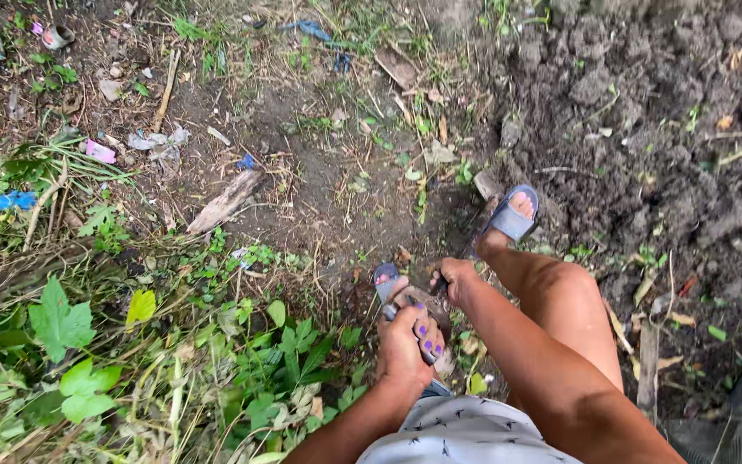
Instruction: The person uses a hoe to break up and loosen soil in a garden bed. They repeatedly strike the ground and pull the tool toward themselves to turn over clumps of earth, working along a narrow strip next to a mesh fence.
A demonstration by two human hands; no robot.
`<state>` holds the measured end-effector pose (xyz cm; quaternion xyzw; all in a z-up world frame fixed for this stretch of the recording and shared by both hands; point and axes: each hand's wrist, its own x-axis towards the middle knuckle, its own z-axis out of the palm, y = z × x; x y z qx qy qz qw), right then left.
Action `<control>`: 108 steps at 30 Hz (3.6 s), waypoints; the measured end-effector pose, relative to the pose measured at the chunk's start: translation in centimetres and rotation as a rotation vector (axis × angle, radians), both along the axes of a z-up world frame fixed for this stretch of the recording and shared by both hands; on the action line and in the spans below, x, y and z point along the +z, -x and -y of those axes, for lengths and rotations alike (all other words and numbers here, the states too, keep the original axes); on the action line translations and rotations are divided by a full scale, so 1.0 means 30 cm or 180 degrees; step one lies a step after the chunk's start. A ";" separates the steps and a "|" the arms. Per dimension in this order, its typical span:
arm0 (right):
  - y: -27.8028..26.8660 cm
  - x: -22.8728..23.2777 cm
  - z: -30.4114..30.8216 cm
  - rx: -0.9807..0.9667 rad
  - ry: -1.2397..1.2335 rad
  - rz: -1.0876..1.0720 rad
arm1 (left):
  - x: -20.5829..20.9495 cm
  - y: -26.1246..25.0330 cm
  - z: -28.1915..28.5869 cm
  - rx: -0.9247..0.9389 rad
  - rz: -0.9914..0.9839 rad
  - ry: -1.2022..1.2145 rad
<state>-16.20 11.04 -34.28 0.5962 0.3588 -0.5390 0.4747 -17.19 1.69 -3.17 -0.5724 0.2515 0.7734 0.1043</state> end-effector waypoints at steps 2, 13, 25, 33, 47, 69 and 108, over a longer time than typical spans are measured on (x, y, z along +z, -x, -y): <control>0.012 -0.053 -0.043 0.0055 0.0085 -0.0154 | -0.051 0.007 -0.036 0.0012 0.0135 -0.0016; -0.204 -0.207 0.224 -0.0076 -0.0404 -0.0413 | -0.499 -0.424 0.352 -0.0532 -0.0031 -0.0397; -0.524 -0.129 0.277 0.0471 0.0225 -0.0481 | -0.629 -0.729 0.630 -0.0636 0.0599 0.0115; -0.143 -0.237 -0.151 -0.2064 0.0452 -0.0441 | -0.321 -0.388 0.051 -0.0615 -0.1148 -0.1081; -0.435 0.171 -0.351 -0.1826 0.0214 -0.0413 | -0.130 -0.705 -0.035 -0.1113 -0.1030 -0.1129; -0.426 0.013 -0.047 -0.0545 -0.0617 -0.0238 | -0.047 -0.482 0.123 -0.0391 0.0032 -0.1209; -0.520 -0.151 0.199 0.0189 -0.0417 -0.0139 | -0.450 -0.595 0.397 -0.0948 0.0817 -0.0235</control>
